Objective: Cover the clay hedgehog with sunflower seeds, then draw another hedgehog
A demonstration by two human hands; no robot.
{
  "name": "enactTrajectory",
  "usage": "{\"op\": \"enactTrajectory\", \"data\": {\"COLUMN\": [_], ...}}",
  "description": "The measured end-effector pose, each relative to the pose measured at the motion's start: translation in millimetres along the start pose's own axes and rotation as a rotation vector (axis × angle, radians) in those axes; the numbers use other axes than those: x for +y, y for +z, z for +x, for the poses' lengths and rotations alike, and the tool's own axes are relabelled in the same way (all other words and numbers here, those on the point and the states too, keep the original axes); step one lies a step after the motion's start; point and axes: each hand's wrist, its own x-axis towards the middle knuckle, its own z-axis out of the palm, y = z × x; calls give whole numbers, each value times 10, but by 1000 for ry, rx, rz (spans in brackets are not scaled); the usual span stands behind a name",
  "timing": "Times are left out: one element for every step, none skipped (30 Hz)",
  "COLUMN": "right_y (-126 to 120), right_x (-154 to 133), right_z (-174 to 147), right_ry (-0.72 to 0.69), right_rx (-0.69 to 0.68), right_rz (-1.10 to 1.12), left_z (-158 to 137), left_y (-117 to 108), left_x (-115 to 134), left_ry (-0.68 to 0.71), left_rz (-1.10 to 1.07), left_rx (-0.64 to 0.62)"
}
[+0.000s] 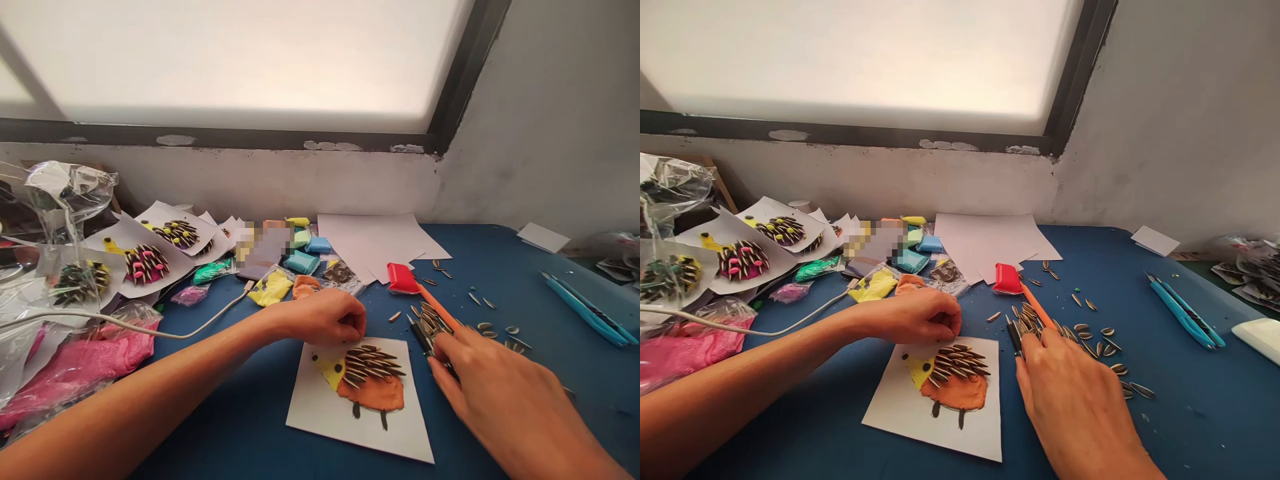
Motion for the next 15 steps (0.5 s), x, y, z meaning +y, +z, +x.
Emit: {"op": "enactTrajectory", "data": {"right_y": [-27,-58,-92,-126,-156,-182,-200,-212,-217,-218,-216,-213,-210,-205,-201], "right_x": [-6,4,27,59,95,128,154,167,168,157,136,109,80,51,26], "right_z": [16,26,28,23,12,-2,-15,-27,-34,-35,-33,-26,-19,-11,-4], "right_ry": [16,29,51,83,113,140,144,133,121,109,103,101,102,103,102], "right_rx": [4,-1,-30,-75,-134,-205,-264,-305,-326,-328,-322,-318,-312,-313,-315], "right_rz": [-4,2,11,21,33,36,37,30,18,10,0,-2,-8,-19,-36], "left_z": [-2,-5,-9,-12,-15,-17,-19,-19,-18,-17,-15,-13,-11,-10,-10], "left_y": [0,0,-1,-2,-2,-3,-3,-3,-2,-1,0,2,3,3,3], "left_x": [3,6,8,10,11,11,11,9,7,4,2,0,0,0,1], "left_ry": [-4,-8,-12,-15,-16,-14,-11,-9,-8,-6,-4,-3,-1,2,5], "left_rz": [3,9,15,20,25,30,34,37,37,35,34,34,35,37,39], "left_rx": [1,2,2,3,2,4,6,8,12,14,15,15,15,15,13]}}
